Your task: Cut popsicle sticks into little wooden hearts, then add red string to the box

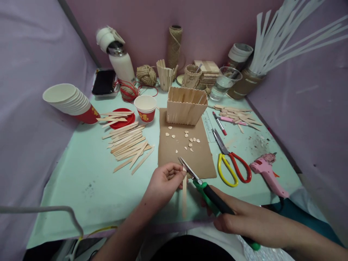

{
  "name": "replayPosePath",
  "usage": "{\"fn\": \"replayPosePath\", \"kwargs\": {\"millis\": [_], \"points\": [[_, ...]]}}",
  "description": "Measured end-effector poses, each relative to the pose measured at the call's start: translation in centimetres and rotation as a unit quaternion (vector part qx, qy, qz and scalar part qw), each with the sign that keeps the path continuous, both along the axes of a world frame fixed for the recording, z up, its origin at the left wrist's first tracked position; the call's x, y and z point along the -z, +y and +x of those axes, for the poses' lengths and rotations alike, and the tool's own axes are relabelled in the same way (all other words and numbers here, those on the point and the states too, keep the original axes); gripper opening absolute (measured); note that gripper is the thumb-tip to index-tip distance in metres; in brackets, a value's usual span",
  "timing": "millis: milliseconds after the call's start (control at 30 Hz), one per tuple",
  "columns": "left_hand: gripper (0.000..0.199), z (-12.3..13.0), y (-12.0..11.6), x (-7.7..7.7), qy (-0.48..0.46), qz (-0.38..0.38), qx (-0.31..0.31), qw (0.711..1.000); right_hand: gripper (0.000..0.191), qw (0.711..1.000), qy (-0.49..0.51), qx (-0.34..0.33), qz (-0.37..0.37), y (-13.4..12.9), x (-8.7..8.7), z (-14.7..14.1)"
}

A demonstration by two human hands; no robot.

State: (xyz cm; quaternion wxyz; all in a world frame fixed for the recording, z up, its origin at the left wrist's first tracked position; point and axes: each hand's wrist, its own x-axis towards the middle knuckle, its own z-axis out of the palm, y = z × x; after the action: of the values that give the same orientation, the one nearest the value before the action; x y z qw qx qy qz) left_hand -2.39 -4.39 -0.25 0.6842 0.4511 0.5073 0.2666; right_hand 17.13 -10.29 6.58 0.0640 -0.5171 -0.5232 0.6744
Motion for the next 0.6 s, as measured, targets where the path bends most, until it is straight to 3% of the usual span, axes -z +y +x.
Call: {"fn": "replayPosePath", "kwargs": {"millis": [600], "points": [[0.018,0.23,0.23,-0.29,0.006,-0.025,-0.012,1.000,0.066,1.000,0.010,0.003,-0.005,0.43,0.42,0.15]]}}
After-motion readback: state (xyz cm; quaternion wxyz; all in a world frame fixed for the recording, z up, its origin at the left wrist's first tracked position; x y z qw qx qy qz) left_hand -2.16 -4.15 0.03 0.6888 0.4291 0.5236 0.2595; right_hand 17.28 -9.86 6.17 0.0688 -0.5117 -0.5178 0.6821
